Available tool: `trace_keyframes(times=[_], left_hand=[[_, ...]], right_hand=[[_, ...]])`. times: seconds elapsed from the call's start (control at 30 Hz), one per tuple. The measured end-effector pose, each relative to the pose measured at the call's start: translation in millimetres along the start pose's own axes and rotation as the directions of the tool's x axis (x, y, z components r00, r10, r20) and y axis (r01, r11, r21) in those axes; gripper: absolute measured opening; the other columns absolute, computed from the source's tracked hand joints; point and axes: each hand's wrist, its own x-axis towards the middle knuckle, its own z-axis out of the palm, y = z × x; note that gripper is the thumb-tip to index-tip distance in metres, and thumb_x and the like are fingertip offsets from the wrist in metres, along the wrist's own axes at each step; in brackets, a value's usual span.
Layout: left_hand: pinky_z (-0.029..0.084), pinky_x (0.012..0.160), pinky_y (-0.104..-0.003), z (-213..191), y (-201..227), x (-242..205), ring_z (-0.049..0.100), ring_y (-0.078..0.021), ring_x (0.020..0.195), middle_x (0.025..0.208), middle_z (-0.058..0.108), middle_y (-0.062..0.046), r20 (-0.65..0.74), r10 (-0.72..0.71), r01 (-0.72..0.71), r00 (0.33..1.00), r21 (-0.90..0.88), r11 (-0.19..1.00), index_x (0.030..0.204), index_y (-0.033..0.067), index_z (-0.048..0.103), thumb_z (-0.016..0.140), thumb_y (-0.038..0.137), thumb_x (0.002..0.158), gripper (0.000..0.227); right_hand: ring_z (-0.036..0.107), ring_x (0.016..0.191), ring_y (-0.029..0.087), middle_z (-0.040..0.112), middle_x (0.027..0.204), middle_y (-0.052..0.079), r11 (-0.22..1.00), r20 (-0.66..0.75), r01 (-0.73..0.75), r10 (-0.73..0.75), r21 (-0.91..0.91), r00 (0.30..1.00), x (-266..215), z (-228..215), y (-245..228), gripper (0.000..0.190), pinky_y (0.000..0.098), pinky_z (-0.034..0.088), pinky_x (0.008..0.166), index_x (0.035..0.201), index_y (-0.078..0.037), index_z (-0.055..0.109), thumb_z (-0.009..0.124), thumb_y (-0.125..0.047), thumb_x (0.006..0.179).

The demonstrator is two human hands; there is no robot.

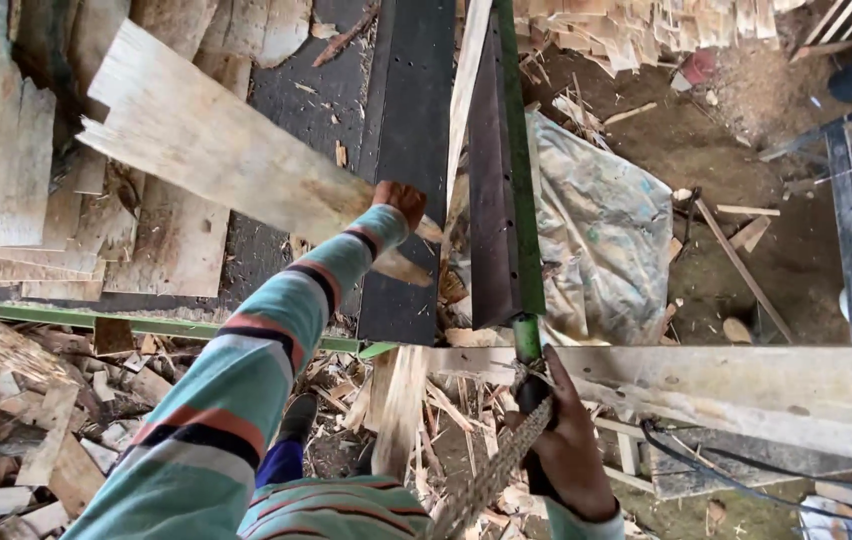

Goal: Cutting and sorting thin pieces of wood/bark scraps using a large manual cutting blade.

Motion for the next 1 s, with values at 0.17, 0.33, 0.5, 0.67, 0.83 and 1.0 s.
trace_keyframes(times=[0.17, 0.33, 0.5, 0.67, 0.83, 1.0], left_hand=[[0.062, 0.076, -0.049, 31, 17, -28, 0.073, -0.0360, 0.095, 0.101, 0.076, -0.016, 0.371, -0.044, 0.167, 0.927, -0.306, 0.937, 0.109, 0.0092, 0.072, 0.054, 0.021, 0.100, 0.023], [0.059, 0.081, -0.047, -33, 12, -29, 0.072, -0.0344, 0.098, 0.104, 0.075, -0.017, 0.364, -0.065, 0.192, 0.929, -0.324, 0.926, 0.113, 0.0089, 0.071, 0.061, 0.043, 0.097, 0.039], [0.057, 0.087, -0.045, -51, 7, -7, 0.071, -0.0327, 0.101, 0.108, 0.073, -0.018, 0.375, -0.069, 0.209, 0.924, -0.346, 0.915, 0.117, 0.0085, 0.070, 0.067, 0.065, 0.093, 0.061], [0.058, 0.086, -0.047, 10, 6, 10, 0.070, -0.0323, 0.104, 0.118, 0.071, -0.013, 0.405, -0.102, 0.257, 0.909, -0.350, 0.901, 0.130, 0.0166, 0.064, 0.072, 0.031, 0.089, 0.044], [0.054, 0.090, -0.050, 14, -2, -8, 0.066, -0.0329, 0.109, 0.128, 0.066, -0.010, 0.377, -0.096, 0.301, 0.921, -0.534, 0.790, 0.141, 0.0242, 0.059, 0.075, 0.031, 0.082, 0.061], [0.056, 0.090, -0.042, -10, 17, -62, 0.072, -0.0250, 0.099, 0.113, 0.077, -0.007, 0.477, 0.197, 0.229, 0.856, -0.693, 0.684, 0.120, 0.0214, 0.077, 0.074, 0.034, 0.083, 0.039]], right_hand=[[0.055, 0.074, 0.011, 0.053, 0.084, 0.000, 0.866, 0.014, -0.167, 0.182, 0.471, 0.983, -2, -27, -34, 0.099, 0.0290, 0.051, 0.070, 0.165, -0.009, 0.027, 0.072, 0.003, 0.077], [0.052, 0.074, 0.011, 0.050, 0.083, 0.000, 0.897, 0.018, -0.091, 0.093, 0.433, 0.996, 0, -20, -19, 0.100, 0.0279, 0.049, 0.071, 0.164, -0.005, 0.025, 0.074, 0.004, 0.077], [0.061, 0.070, 0.014, 0.061, 0.084, 0.001, 0.977, -0.019, -0.198, 0.200, 0.082, 0.980, 3, 21, 2, 0.084, 0.0295, 0.057, 0.070, 0.162, -0.002, 0.025, 0.063, 0.000, 0.087], [0.067, 0.080, 0.015, 0.069, 0.093, 0.005, 0.996, -0.080, -0.059, 0.054, -0.061, 0.995, -3, 54, 53, 0.087, 0.0353, 0.058, 0.071, 0.155, 0.001, 0.027, 0.075, 0.003, 0.082], [0.063, 0.066, 0.020, 0.066, 0.091, 0.011, 0.886, 0.069, -0.216, 0.206, 0.410, 0.976, -1, 23, 66, 0.094, 0.0387, 0.054, 0.056, 0.164, -0.006, 0.027, 0.072, 0.000, 0.081], [0.070, 0.077, 0.025, 0.068, 0.104, 0.019, 0.592, 0.136, -0.116, 0.011, 0.798, 0.991, 4, -35, 17, 0.101, 0.0415, 0.062, 0.063, 0.166, -0.007, 0.019, 0.077, -0.013, 0.083]])
